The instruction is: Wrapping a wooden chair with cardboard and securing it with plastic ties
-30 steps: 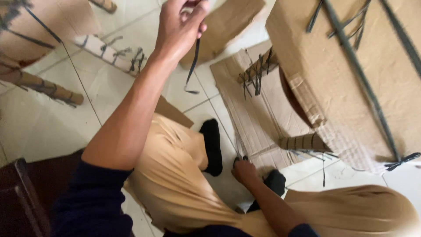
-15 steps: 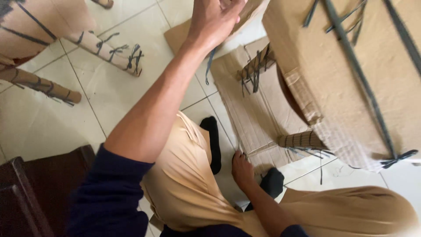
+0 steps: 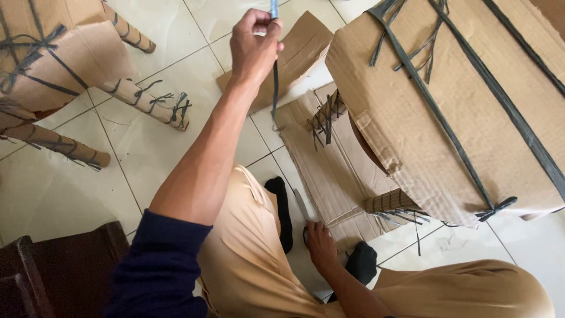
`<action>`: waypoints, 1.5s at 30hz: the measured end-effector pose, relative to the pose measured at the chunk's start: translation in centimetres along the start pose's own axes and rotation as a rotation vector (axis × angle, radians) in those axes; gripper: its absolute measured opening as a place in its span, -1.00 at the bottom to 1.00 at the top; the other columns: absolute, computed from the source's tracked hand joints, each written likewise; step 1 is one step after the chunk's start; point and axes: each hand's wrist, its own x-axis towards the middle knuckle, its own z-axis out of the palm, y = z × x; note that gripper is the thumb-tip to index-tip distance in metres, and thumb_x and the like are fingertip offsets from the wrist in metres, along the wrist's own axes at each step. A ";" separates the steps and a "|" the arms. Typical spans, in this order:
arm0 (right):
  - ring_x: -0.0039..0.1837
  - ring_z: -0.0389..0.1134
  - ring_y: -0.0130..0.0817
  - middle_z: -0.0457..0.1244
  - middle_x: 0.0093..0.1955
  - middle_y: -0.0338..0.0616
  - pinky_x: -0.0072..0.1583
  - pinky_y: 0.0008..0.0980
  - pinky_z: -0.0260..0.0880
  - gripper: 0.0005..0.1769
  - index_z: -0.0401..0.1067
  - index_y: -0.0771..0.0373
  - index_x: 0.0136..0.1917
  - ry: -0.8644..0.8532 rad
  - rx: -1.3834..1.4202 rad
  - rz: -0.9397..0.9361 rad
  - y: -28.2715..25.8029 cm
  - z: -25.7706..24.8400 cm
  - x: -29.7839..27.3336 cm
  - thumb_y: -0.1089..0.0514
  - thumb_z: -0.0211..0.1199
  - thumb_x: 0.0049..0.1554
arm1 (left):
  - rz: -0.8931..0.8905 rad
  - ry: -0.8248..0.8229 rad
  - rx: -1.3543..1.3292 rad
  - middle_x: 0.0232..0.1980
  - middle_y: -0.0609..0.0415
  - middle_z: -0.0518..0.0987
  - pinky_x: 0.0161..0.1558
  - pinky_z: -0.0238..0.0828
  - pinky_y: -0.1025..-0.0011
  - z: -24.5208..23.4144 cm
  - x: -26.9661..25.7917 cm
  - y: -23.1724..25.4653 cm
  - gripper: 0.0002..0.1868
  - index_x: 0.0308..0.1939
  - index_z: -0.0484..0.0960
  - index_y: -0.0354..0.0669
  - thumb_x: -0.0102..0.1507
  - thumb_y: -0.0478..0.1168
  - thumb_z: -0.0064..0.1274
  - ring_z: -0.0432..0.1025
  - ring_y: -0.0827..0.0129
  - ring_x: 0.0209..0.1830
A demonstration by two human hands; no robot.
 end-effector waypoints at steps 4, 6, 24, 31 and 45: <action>-0.31 0.42 -0.25 0.30 -0.17 -0.04 -0.34 -0.30 0.44 -0.77 0.27 0.24 0.04 -0.020 -0.077 0.101 0.4 2.2 0.3 0.13 0.16 0.16 | -0.008 0.058 -0.024 -0.18 0.00 0.61 -0.56 0.62 0.60 -1.2 -0.7 2.0 -0.90 -0.14 0.58 -0.20 0.30 -0.28 0.12 0.58 0.47 -0.47; -0.28 0.43 -0.22 0.29 -0.16 -0.03 -0.32 -0.28 0.45 -0.75 0.24 0.24 0.05 -0.056 -0.049 0.094 0.5 2.0 0.3 0.14 0.18 0.14 | -0.042 0.067 -0.029 -0.18 0.03 0.61 -0.54 0.59 0.61 -1.5 -1.2 3.5 -0.88 -0.14 0.58 -0.20 0.30 -0.25 0.10 0.58 0.51 -0.46; -0.04 0.42 0.03 0.36 -0.08 -0.02 0.00 -0.05 0.42 -0.40 0.24 0.23 0.13 -0.469 0.660 0.240 0.9 -0.6 3.7 -0.12 0.34 -0.04 | -0.024 0.125 -0.165 -0.21 0.00 0.63 -0.49 0.63 0.53 -2.8 -0.7 2.5 -0.84 -0.09 0.58 -0.23 0.32 -0.24 0.09 0.57 0.44 -0.41; -0.33 0.37 -0.28 0.42 -0.19 0.05 -0.30 -0.39 0.41 -0.43 0.31 0.32 0.31 -0.692 1.315 0.488 2.3 -5.1 6.1 0.17 0.31 0.04 | -0.168 0.265 -0.386 -0.16 0.02 0.66 -0.28 0.68 0.54 -5.3 -0.6 3.9 -0.80 -0.02 0.58 -0.28 0.33 -0.24 0.04 0.61 0.44 -0.29; -0.07 0.48 -0.28 0.43 -0.01 -0.01 -0.07 -0.37 0.40 -0.33 0.32 0.24 0.38 -0.411 1.313 0.544 2.2 -10.8 8.3 -0.05 0.36 0.08 | -0.176 0.202 -0.762 -0.11 -0.01 0.69 -0.11 0.57 0.53 -7.4 -0.9 3.3 -0.79 -0.15 0.58 -0.19 0.22 -0.26 0.27 0.57 0.41 -0.23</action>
